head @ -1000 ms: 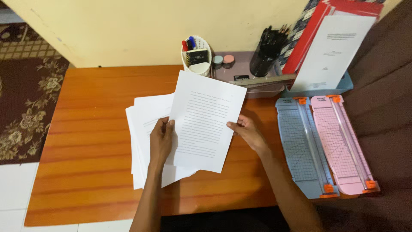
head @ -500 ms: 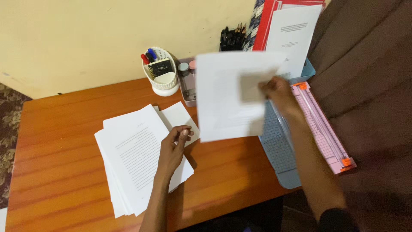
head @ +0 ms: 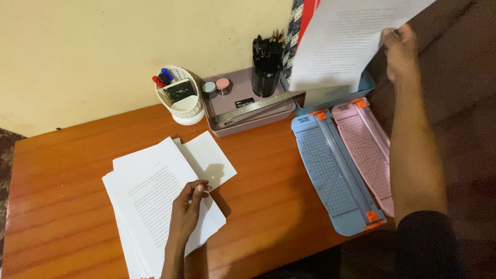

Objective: The person moves a notebook, a pencil holder, and a small black book by hand, then handles several sheets of paper one by one before placing them into a red folder on a desk.

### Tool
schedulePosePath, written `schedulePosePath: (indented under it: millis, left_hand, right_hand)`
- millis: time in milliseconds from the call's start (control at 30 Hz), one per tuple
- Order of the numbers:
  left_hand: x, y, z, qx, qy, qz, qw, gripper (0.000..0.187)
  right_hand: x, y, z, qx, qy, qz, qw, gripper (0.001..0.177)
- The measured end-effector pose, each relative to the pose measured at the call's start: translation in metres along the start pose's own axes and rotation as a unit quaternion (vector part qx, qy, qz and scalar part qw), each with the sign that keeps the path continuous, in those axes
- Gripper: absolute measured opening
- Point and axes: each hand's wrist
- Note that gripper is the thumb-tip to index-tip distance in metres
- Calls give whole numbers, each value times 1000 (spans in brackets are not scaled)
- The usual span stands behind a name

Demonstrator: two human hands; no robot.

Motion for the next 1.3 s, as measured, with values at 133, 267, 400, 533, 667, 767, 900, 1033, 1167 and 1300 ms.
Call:
schedulePosePath:
  millis: [133,267,400,533,667,767,900,1033,1167,1300]
  left_hand:
    - [-1,-7,-2,15,-16,-5,1000,45]
    - [-1,-10,-8,25,-27,-10,999,45]
    - [2,-8,-10,20,-52,-5,998,44]
    - [9,-3,-5,16,-21,6,1000,42]
    - [12,-1,0,5,-34,10,999,40]
    - [14,-1,2,9,-32,7,999,41]
    - [16,0,3,11,-46,2,999,39]
    - [16,-3,-2,2,-37,-7,999,34]
    - [5,-13,-2,115,64,-91,987,26]
    - [7,-25,10,298,202,-183,915,35]
  right_hand:
    - [10,-14,-32,-23,-5,-3,1000,19]
    - [3,-16,-39,-78,54,-48,994,23]
    - [-3,-7,-43,-96,68,-45,992,25]
    - [-9,-7,-63,-93,134,-55,985,27]
    - [-9,-15,-94,-99,131,-49,985,30]
    - [-10,-17,-108,-116,152,-70,979,32]
    - [-10,-14,-115,-204,188,-103,955,37]
    - [-16,2,-106,-247,145,-114,951,42]
    - [-57,83,-29,-320,146,-141,925,43]
    - [-172,210,20,-171,-124,71,975,22]
Point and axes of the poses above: each hand's wrist, its own x-axis towards the middle knuckle, its own y-axis out of the palm, z = x × y, and after that the axes turned 10 degrees about -y, right-handed
